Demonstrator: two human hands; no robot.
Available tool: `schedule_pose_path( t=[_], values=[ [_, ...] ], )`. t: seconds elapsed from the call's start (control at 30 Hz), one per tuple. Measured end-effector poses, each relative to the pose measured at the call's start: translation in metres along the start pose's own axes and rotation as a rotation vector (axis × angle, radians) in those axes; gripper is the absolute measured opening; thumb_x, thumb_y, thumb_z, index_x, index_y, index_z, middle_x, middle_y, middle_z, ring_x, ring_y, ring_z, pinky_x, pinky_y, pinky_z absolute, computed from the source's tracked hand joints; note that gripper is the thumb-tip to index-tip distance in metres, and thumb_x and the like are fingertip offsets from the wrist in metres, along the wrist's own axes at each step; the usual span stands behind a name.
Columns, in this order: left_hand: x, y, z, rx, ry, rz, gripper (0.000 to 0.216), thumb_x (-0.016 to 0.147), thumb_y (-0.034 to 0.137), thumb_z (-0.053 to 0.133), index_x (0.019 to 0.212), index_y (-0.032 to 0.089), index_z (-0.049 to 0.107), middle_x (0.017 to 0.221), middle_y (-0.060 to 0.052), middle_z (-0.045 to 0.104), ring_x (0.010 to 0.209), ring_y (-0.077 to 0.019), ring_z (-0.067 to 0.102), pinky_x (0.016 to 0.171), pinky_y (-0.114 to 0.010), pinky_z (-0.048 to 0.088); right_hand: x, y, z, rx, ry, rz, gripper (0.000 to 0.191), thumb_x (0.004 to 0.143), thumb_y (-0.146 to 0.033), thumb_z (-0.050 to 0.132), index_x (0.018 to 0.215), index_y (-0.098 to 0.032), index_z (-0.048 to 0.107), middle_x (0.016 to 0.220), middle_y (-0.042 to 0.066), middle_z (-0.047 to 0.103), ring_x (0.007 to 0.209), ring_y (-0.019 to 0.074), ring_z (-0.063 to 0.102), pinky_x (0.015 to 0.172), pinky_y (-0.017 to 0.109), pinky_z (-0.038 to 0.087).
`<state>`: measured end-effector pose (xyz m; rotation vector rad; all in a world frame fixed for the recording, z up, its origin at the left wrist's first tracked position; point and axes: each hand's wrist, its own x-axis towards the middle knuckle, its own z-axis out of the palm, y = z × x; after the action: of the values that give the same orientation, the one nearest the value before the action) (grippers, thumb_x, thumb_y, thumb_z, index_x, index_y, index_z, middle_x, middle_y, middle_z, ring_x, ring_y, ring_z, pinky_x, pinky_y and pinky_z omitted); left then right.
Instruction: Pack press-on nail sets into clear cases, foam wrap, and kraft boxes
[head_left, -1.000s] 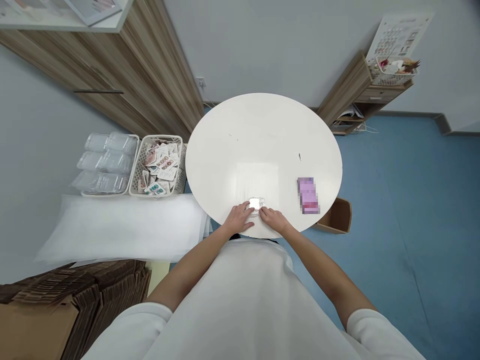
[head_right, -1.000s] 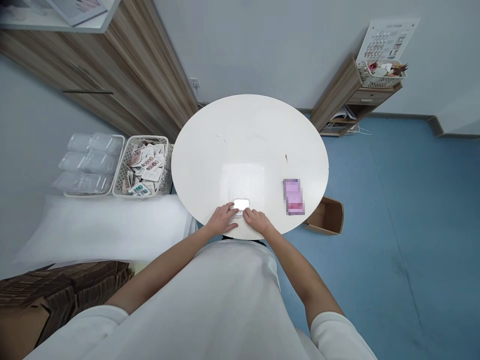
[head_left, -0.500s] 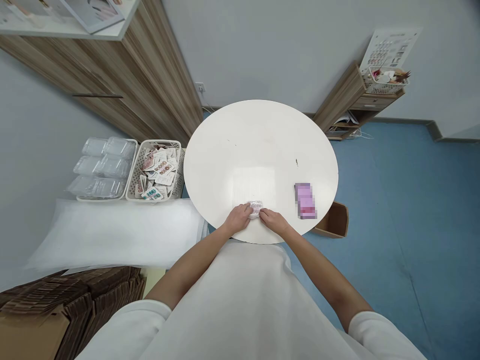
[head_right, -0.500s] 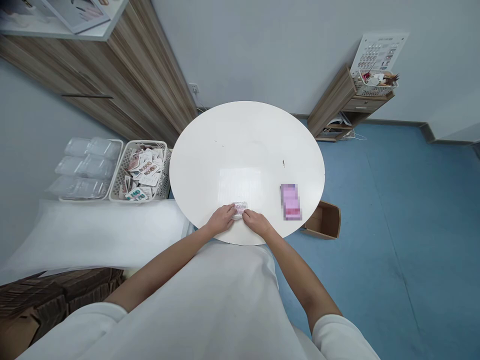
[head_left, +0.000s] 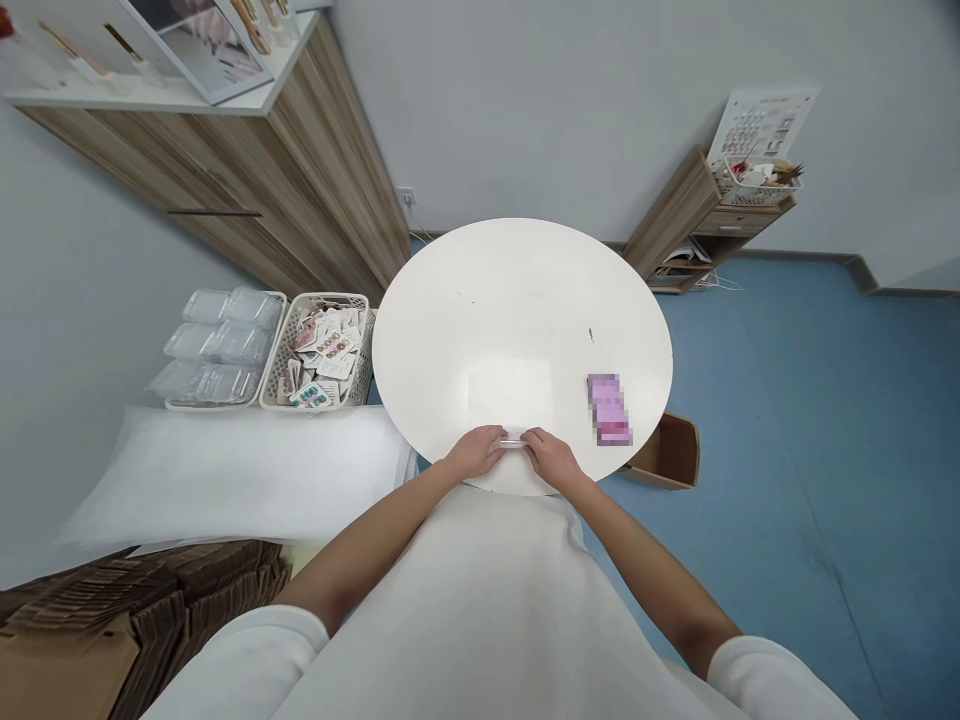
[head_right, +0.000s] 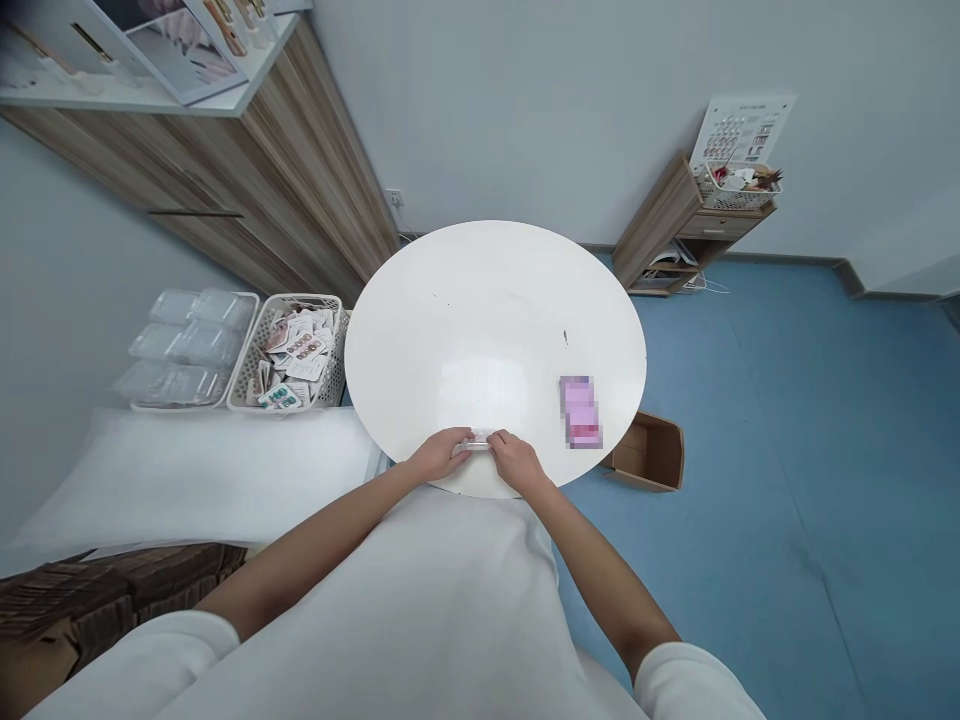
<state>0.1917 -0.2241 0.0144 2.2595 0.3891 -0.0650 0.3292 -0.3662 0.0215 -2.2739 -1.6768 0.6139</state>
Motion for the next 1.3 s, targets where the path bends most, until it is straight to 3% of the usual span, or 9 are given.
schedule_pose_path(
  t=[0.13, 0.33, 0.47, 0.6, 0.77, 0.93, 1.03, 1.2, 1.3],
  values=[
    [0.010, -0.002, -0.013, -0.077, -0.013, -0.073, 0.033, 0.079, 0.034, 0.043, 0.106, 0.021, 0.056, 0.112, -0.007, 0.050, 0.088, -0.0179, 0.055, 0.081, -0.033, 0.043, 0.010, 0.005, -0.010, 0.110, 0.010, 0.077, 0.025, 0.086, -0.020, 0.035, 0.103, -0.023, 0.054, 0.100, 0.004, 0.058, 0.082, 0.0141, 0.056, 0.064, 0.025, 0.042],
    [0.040, -0.015, -0.033, -0.216, -0.104, -0.227, 0.030, 0.077, 0.036, 0.045, 0.097, 0.023, 0.063, 0.103, -0.005, 0.059, 0.092, -0.0195, 0.055, 0.080, -0.030, 0.042, 0.044, 0.019, -0.020, 0.251, 0.020, 0.161, 0.024, 0.084, -0.022, 0.039, 0.100, -0.022, 0.058, 0.097, 0.004, 0.060, 0.087, 0.0149, 0.056, 0.074, 0.027, 0.042],
    [0.051, -0.027, -0.032, -0.288, 0.001, -0.316, 0.028, 0.075, 0.034, 0.048, 0.095, 0.022, 0.062, 0.103, -0.003, 0.061, 0.094, -0.0190, 0.056, 0.078, -0.028, 0.044, 0.066, 0.028, -0.021, 0.306, -0.001, 0.210, 0.024, 0.083, -0.023, 0.041, 0.095, -0.024, 0.061, 0.099, 0.004, 0.061, 0.087, 0.0160, 0.056, 0.072, 0.028, 0.043],
    [0.058, -0.035, -0.027, -0.226, 0.113, -0.456, 0.028, 0.075, 0.029, 0.048, 0.099, 0.020, 0.058, 0.096, -0.003, 0.063, 0.084, -0.0159, 0.058, 0.072, -0.026, 0.045, 0.084, 0.036, -0.017, 0.369, -0.009, 0.247, 0.022, 0.082, -0.022, 0.042, 0.092, -0.024, 0.061, 0.096, 0.002, 0.063, 0.087, 0.0151, 0.057, 0.071, 0.026, 0.043],
    [0.059, -0.039, -0.020, -0.150, 0.159, -0.558, 0.034, 0.073, 0.028, 0.050, 0.106, 0.018, 0.052, 0.092, -0.006, 0.061, 0.080, -0.0185, 0.058, 0.066, -0.028, 0.045, 0.092, 0.042, -0.009, 0.354, -0.012, 0.277, 0.020, 0.081, -0.023, 0.041, 0.090, -0.023, 0.059, 0.088, 0.001, 0.063, 0.078, 0.0139, 0.058, 0.065, 0.024, 0.044],
    [0.051, -0.033, -0.014, 0.152, 0.295, -0.456, 0.050, 0.071, 0.023, 0.052, 0.120, 0.018, 0.040, 0.116, -0.012, 0.050, 0.106, -0.0268, 0.046, 0.082, -0.038, 0.039, 0.094, 0.040, -0.002, 0.290, 0.005, 0.281, 0.021, 0.079, -0.019, 0.043, 0.092, -0.021, 0.059, 0.095, 0.007, 0.059, 0.088, 0.0180, 0.055, 0.077, 0.031, 0.041],
    [0.047, -0.022, -0.012, 0.372, 0.350, -0.308, 0.053, 0.072, 0.017, 0.049, 0.124, 0.019, 0.036, 0.127, -0.013, 0.041, 0.116, -0.0297, 0.036, 0.089, -0.044, 0.032, 0.090, 0.035, 0.000, 0.176, 0.121, 0.281, 0.029, 0.077, -0.019, 0.047, 0.105, -0.021, 0.054, 0.108, 0.010, 0.053, 0.102, 0.0228, 0.047, 0.089, 0.040, 0.032],
    [0.039, 0.000, 0.002, 0.515, 0.189, 0.034, 0.046, 0.073, 0.013, 0.044, 0.119, 0.020, 0.043, 0.127, -0.010, 0.041, 0.117, -0.0250, 0.035, 0.094, -0.040, 0.026, 0.055, 0.026, 0.006, 0.174, 0.425, 0.381, 0.043, 0.077, -0.028, 0.046, 0.120, -0.022, 0.041, 0.122, 0.010, 0.042, 0.114, 0.0262, 0.035, 0.093, 0.045, 0.025],
    [0.035, 0.005, 0.014, 0.532, 0.128, 0.026, 0.042, 0.077, 0.021, 0.042, 0.120, 0.020, 0.042, 0.122, -0.010, 0.045, 0.112, -0.0248, 0.038, 0.091, -0.039, 0.028, 0.021, 0.023, 0.014, 0.385, 0.509, 0.562, 0.053, 0.075, -0.033, 0.047, 0.125, -0.020, 0.031, 0.120, 0.012, 0.042, 0.109, 0.0259, 0.039, 0.090, 0.043, 0.031]
  ],
)
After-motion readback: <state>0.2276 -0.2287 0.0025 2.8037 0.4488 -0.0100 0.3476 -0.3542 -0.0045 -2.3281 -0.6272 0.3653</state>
